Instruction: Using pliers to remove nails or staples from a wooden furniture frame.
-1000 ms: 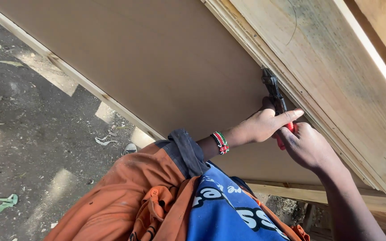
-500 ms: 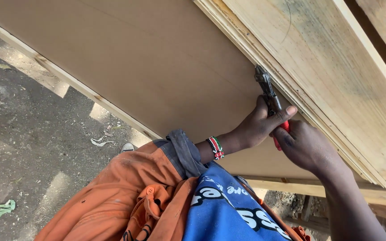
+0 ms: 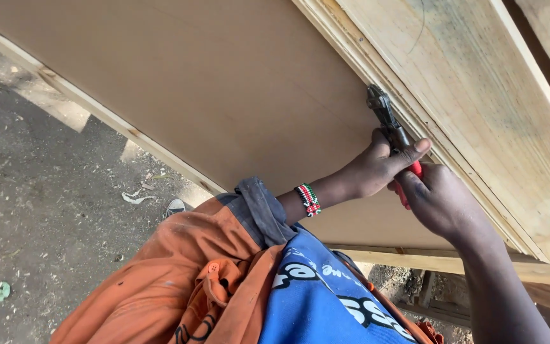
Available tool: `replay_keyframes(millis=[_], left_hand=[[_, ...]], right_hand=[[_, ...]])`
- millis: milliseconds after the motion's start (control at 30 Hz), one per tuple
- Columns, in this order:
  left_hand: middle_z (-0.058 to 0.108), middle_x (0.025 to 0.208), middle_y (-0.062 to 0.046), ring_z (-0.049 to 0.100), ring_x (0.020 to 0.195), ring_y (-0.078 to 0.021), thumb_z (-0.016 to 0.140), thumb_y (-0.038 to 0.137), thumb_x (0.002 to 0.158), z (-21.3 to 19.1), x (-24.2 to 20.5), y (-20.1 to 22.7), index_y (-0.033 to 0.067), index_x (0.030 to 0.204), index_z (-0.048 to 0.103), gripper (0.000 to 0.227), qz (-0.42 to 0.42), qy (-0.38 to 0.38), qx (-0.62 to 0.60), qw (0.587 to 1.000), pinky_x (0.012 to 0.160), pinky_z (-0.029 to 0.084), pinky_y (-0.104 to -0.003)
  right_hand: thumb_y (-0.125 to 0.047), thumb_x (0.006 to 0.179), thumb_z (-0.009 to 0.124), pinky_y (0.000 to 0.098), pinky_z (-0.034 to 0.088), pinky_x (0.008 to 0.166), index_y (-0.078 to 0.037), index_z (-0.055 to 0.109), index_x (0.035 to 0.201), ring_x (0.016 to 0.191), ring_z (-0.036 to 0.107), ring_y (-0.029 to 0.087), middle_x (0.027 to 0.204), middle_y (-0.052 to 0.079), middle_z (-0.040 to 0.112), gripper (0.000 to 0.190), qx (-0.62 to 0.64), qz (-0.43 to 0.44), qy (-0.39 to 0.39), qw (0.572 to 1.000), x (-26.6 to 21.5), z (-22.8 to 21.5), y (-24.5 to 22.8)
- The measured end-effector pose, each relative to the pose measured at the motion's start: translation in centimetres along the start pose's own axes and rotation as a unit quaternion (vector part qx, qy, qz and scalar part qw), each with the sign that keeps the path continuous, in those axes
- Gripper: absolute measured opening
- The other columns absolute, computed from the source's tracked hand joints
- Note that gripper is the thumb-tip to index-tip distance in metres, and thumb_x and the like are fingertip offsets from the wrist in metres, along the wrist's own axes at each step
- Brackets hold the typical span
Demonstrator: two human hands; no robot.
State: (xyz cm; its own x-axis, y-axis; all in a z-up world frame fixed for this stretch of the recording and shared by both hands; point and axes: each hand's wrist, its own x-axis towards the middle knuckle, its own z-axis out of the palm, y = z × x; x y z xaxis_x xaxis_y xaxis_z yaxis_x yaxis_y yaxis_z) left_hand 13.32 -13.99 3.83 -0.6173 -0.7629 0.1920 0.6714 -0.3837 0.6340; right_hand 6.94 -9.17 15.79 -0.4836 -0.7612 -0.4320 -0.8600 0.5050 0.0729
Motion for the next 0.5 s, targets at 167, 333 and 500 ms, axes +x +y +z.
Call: replay_keyframes(millis=[167,333,500], left_hand=[[0.051,0.059,-0.004,0.056,0.053,-0.0148,0.058,0.052,0.088,0.3,0.1,-0.1,0.0095,0.071,0.049,0.046,0.011,-0.007,-0.029,0.999,0.050,0.053,-0.031],[0.054,0.054,-0.005,0.057,0.048,-0.0146,0.057,0.056,0.087,0.1,0.6,-0.3,0.0106,0.065,0.052,0.050,0.025,0.001,0.003,1.000,0.048,0.049,-0.027],[0.066,0.052,-0.023,0.071,0.047,-0.0292,0.051,0.057,0.087,0.3,0.1,1.5,0.0040,0.071,0.056,0.055,-0.029,-0.001,0.029,0.999,0.049,0.054,-0.028]], right_hand=[[-0.027,0.089,0.043,0.0459,0.047,0.077,-0.010,0.081,0.101,0.084,0.069,0.039,0.092,0.019,0.078,0.043,-0.058,0.024,0.009,0.998,-0.6,-0.6,-1.0],[-0.030,0.095,0.046,0.0404,0.039,0.061,-0.005,0.056,0.064,0.059,0.050,0.026,0.059,0.012,0.056,0.041,0.005,-0.016,-0.003,1.000,0.5,-0.8,0.4],[-0.027,0.099,0.045,0.0361,0.040,0.063,-0.006,0.059,0.067,0.063,0.050,0.021,0.063,0.008,0.059,0.040,0.041,-0.074,-0.027,0.996,2.0,-0.7,1.9]])
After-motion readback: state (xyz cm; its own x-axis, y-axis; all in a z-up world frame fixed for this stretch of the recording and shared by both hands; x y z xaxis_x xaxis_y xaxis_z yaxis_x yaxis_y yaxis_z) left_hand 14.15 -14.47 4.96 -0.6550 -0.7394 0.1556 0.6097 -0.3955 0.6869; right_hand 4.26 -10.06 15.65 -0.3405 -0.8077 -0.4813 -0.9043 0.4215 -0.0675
